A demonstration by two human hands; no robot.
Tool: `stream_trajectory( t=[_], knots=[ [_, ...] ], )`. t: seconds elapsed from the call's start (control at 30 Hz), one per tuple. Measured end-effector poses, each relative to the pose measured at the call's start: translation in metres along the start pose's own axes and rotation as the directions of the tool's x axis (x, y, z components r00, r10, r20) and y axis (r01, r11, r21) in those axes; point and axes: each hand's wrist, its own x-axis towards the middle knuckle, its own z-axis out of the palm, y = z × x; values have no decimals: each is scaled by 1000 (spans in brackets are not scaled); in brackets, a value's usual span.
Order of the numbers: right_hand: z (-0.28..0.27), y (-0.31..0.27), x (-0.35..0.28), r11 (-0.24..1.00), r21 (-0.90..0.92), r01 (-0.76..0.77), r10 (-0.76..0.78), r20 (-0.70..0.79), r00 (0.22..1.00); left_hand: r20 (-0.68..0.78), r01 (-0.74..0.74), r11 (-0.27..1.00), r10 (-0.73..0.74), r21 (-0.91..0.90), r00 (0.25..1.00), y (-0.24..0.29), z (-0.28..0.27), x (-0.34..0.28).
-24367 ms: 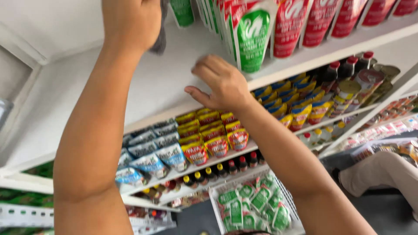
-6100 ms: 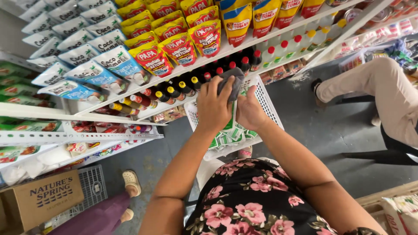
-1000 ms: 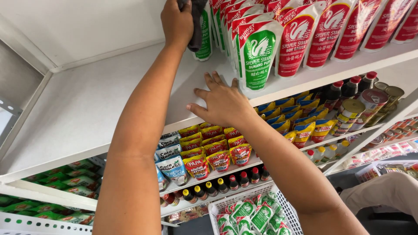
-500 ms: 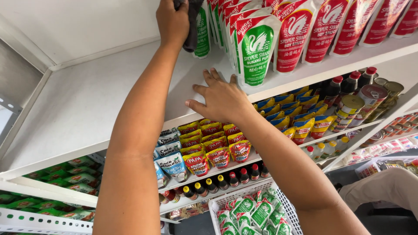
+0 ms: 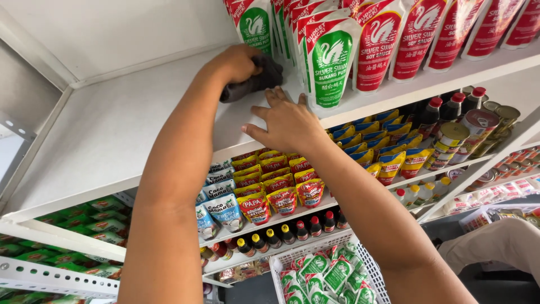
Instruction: Wiping down condiment pouches with a cloth and arranging them on a grocery store shelf.
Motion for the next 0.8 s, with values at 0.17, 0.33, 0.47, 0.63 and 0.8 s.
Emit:
stream_trajectory(
  t=[0.17, 0.33, 0.47, 0.63, 0.8],
  knots=[
    [0, -2, -1, 1000, 1, -12, 12, 3, 1000, 65, 15, 996, -21, 85, 998, -13, 17, 14],
    [2, -1, -1, 1000, 2, 3, -3, -15, 1000, 47, 53, 994, -58, 93, 997, -15, 20, 14],
    [3, 0, -1, 1000, 1, 10, -10, -23, 1000, 34, 63, 992, -67, 106, 997, -15, 23, 16],
    [3, 0, -1, 1000, 20, 6, -5, -24, 1000, 37, 92, 991, -96, 101, 995, -8, 17, 9],
    [-2, -2, -8, 999, 15, 32, -29, -130, 991, 29, -7, 992, 3, 123, 1000, 1, 5, 0]
  ],
)
